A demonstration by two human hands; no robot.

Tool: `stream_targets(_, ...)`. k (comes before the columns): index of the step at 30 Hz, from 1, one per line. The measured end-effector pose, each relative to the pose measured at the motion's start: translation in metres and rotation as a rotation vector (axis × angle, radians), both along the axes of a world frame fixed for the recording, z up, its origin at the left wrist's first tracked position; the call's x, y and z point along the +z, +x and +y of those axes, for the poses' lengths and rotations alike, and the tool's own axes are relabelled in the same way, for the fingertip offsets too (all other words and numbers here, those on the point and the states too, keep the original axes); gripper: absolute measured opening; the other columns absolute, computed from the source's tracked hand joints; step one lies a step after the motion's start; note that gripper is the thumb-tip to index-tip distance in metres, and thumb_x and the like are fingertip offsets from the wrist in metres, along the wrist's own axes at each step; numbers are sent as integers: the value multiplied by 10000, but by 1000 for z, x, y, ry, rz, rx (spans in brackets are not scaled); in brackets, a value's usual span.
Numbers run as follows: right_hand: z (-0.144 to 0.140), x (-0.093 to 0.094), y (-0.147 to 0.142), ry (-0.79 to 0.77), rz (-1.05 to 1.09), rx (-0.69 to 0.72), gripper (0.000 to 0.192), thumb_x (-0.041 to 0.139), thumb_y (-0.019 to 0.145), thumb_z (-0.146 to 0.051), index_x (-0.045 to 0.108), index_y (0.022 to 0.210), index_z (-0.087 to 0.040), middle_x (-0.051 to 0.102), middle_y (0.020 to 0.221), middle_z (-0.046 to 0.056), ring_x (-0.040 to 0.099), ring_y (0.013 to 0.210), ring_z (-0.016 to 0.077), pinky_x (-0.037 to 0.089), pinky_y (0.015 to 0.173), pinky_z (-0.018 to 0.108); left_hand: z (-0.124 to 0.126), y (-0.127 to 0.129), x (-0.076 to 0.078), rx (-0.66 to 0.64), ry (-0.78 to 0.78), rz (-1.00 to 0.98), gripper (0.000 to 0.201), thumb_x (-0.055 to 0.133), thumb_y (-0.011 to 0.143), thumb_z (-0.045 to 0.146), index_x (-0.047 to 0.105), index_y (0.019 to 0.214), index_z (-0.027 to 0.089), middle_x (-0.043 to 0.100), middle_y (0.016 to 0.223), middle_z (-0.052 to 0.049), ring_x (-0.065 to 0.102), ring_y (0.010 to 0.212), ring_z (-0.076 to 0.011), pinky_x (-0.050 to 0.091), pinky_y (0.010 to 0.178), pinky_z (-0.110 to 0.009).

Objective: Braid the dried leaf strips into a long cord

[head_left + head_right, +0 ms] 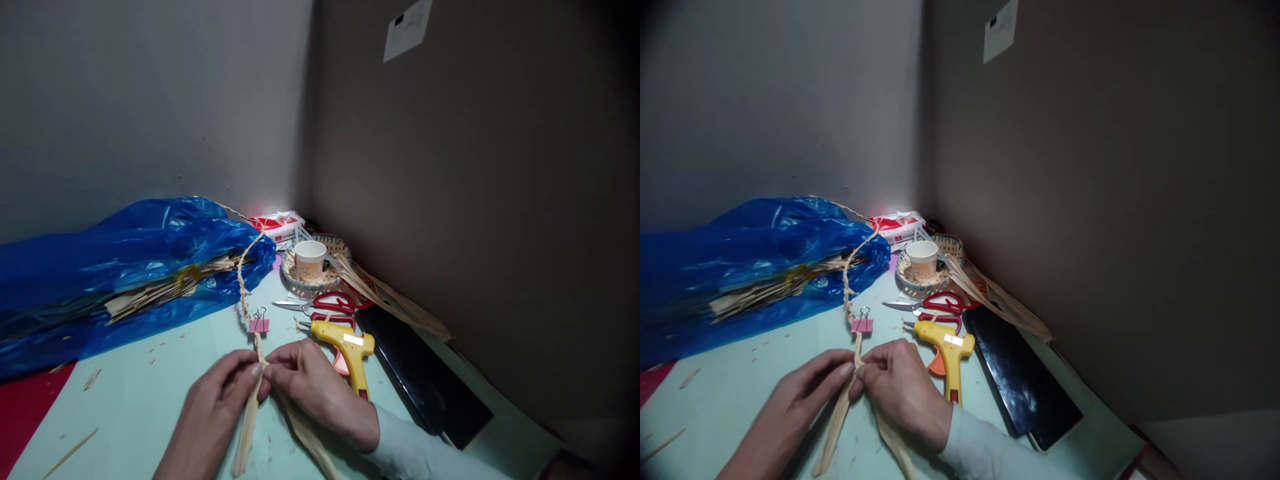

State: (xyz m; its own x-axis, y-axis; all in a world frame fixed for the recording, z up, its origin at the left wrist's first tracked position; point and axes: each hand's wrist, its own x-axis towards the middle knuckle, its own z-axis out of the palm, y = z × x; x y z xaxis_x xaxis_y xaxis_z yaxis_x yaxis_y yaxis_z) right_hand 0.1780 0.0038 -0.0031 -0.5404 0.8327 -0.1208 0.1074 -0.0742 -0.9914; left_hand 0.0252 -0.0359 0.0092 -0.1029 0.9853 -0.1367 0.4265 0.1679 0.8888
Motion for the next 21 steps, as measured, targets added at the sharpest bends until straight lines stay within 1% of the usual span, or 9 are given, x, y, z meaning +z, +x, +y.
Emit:
stream_targets(3, 1, 1, 2, 17, 0, 51, 235, 478, 836, -174, 642, 675, -127, 653, 624, 22, 579, 598, 128, 403, 604, 210, 9, 2, -11, -138, -159, -352, 199, 626, 783, 383, 618, 782, 184, 615, 606, 10, 582, 599, -166, 448, 601, -255)
stream_targets(4, 1, 2, 3, 45, -30, 50, 237, 475, 845, -175, 627, 669, -131, 654, 623, 18, 580, 603, 126, 398, 605, 206, 10, 2, -15, -140, -178, -423, 208, 636, 782, 385, 609, 788, 179, 593, 576, 25, 536, 521, -133, 417, 534, -233)
stream_targets(6, 3, 5, 6, 165, -143, 30, 240, 491, 860, -187, 612, 658, -138, 653, 637, 8, 555, 613, 118, 363, 591, 200, 11, 4, -20, -95, -218, -520, 260, 674, 757, 408, 591, 826, 171, 567, 558, 45, 400, 408, -67, 286, 420, -187)
stream_targets(8, 3, 8, 9, 273, -250, 30, 241, 509, 874, -201, 620, 669, -140, 652, 655, 4, 529, 621, 113, 332, 582, 204, 12, 4, -22, -62, -259, -574, 344, 720, 700, 441, 577, 844, 164, 542, 536, 59, 260, 376, -28, 148, 392, -176)
stream_targets(10, 2, 12, 11, 320, -305, 72, 256, 490, 901, -207, 633, 700, -142, 663, 684, 10, 532, 629, 113, 324, 592, 210, 12, 4, -21, -54, -294, -590, 397, 741, 662, 465, 572, 846, 156, 533, 521, 61, 202, 385, -18, 105, 403, -181)
stream_targets(13, -2, 17, 13, 415, -407, 93, 292, 458, 930, -210, 630, 702, -152, 662, 700, 19, 535, 660, 124, 313, 616, 229, 11, 4, -19, -37, -297, -543, 395, 726, 670, 481, 573, 833, 156, 543, 540, 50, 214, 392, -22, 114, 400, -184)
stream_targets(16, -6, 22, 14, 514, -560, 88, 279, 450, 921, -194, 614, 697, -160, 631, 675, 28, 529, 691, 146, 292, 607, 247, 9, 4, -20, 35, -267, -438, 337, 721, 677, 457, 580, 766, 164, 425, 498, 96, 231, 404, -36, 126, 399, -181)
stream_targets(18, -6, 25, 14, 500, -616, 111, 244, 457, 886, -145, 608, 694, -158, 614, 644, 25, 516, 630, 135, 279, 569, 244, 8, 4, -21, 72, -254, -363, 314, 720, 676, 445, 592, 724, 162, 372, 487, 107, 240, 410, -41, 129, 403, -178)
stream_targets(21, -3, 25, 15, 471, -643, 119, 213, 480, 836, -111, 604, 670, -159, 597, 602, 17, 473, 534, 113, 269, 527, 235, 8, 4, -21, 74, -243, -319, 303, 704, 686, 440, 604, 702, 154, 425, 516, 89, 240, 404, -36, 119, 404, -179)
